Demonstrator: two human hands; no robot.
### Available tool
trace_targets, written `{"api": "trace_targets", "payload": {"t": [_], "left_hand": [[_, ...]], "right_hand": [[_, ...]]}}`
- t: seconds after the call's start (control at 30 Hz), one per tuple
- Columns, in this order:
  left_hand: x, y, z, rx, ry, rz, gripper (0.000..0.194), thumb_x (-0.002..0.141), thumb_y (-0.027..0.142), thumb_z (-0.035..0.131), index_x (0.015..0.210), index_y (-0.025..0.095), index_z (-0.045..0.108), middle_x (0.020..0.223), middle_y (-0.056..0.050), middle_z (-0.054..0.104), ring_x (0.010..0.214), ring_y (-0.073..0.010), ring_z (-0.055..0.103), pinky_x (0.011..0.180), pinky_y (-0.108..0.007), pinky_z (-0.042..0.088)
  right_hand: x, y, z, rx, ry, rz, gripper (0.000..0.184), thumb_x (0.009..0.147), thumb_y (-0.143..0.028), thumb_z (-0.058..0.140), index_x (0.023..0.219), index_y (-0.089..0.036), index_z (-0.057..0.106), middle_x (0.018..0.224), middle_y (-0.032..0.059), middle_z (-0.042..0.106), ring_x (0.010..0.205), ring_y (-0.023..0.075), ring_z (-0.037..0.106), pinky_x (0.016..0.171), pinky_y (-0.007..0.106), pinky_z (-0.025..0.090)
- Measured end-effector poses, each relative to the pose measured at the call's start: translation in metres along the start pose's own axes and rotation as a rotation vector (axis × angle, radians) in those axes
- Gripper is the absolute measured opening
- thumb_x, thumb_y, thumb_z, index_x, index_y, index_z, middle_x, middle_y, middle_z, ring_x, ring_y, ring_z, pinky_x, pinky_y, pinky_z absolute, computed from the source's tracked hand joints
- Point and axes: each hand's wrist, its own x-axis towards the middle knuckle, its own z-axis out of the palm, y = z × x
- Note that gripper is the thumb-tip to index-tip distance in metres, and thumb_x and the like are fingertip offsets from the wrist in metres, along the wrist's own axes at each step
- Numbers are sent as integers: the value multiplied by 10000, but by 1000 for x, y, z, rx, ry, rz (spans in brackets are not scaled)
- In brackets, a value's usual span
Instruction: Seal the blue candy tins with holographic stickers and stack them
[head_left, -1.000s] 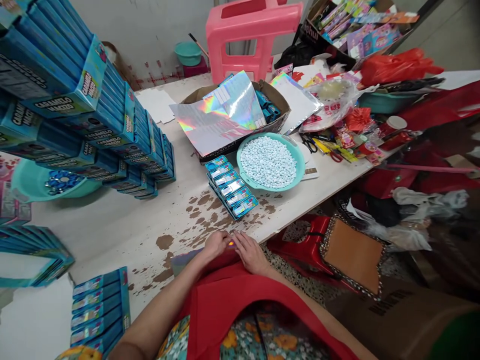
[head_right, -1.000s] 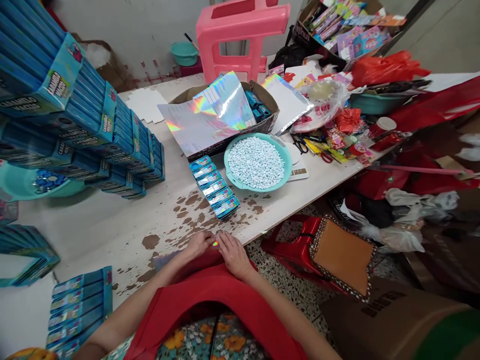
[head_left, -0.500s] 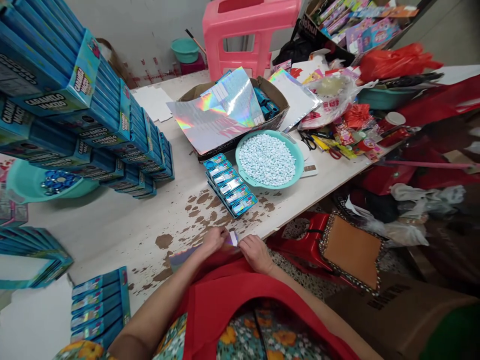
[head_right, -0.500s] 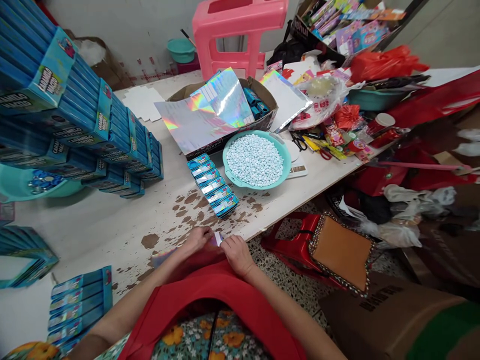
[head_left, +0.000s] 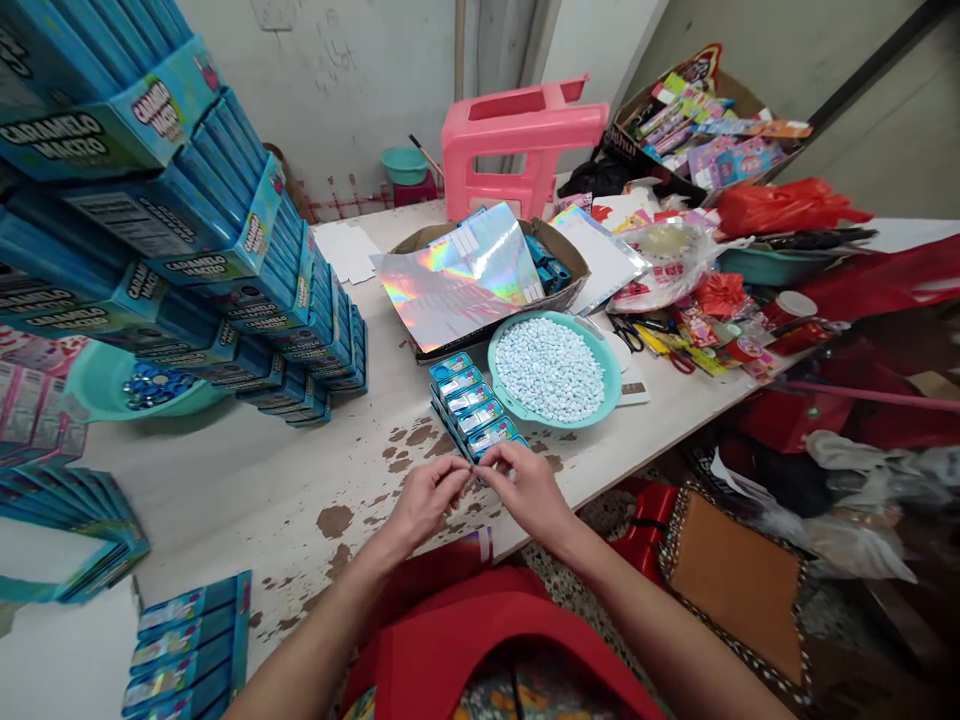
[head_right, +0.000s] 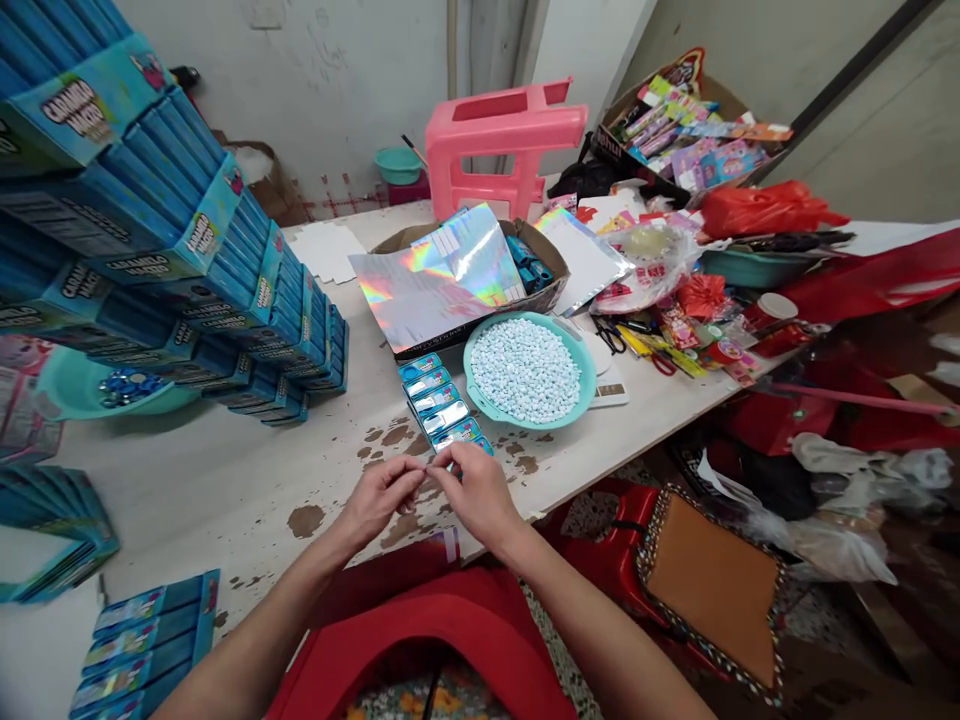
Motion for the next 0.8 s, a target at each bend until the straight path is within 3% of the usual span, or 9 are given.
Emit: {"api": "trace_targets", "payload": {"t": [0.07, 0.23, 0.37, 0.63, 0.73, 0.8], "left_hand": [[20, 5, -15, 22, 76, 29, 296, 824, 396, 499, 1000, 168, 565, 603, 35, 505, 510, -85, 470, 466, -180, 362], [81, 16, -55, 87, 239, 97, 224, 785, 371, 526, 834, 156, 562, 565, 36, 503, 489, -75, 455, 461, -168, 351], [117, 23, -73, 45, 302, 101, 200, 757, 338, 544, 863, 169, 527, 541, 52, 498, 462, -71, 445, 448, -161, 333], [139, 9, -83, 71, 299, 79, 207, 749, 189, 455, 954, 196, 425, 606, 57, 526, 471, -69, 461, 467, -162, 335], [143, 0, -78, 116, 338, 107, 243, 786, 202, 428, 1026, 197, 387, 607, 65, 499, 467, -78, 465, 477, -177, 355], [144, -8, -72, 146, 404, 121, 300, 828, 233, 396, 1123, 194, 355, 621, 61, 492, 465, -91, 475, 490, -199, 376]], "right_hand": [[29, 4, 9, 13, 25, 31, 107, 804, -291, 587, 743, -205, 604, 738, -4, 627, 703, 143, 545, 652, 249, 403], [110, 14, 28, -41, 95, 67, 110, 765, -302, 602, 721, -206, 632, 732, 1, 626, 735, 159, 543, 663, 260, 400], [161, 20, 33, -151, 146, 102, 121, 703, -317, 653, 692, -198, 670, 833, 42, 615, 805, 179, 543, 702, 276, 404], [191, 44, 38, -191, 57, 133, 91, 667, -236, 646, 591, -190, 666, 773, 49, 606, 824, 196, 545, 741, 294, 407], [194, 55, 44, -162, 75, 193, 67, 650, -233, 646, 686, -176, 643, 823, 42, 578, 806, 178, 540, 760, 296, 419], [195, 62, 46, -123, 109, 232, 195, 632, -252, 658, 808, -180, 612, 871, 29, 558, 802, 165, 534, 766, 298, 426]]}}
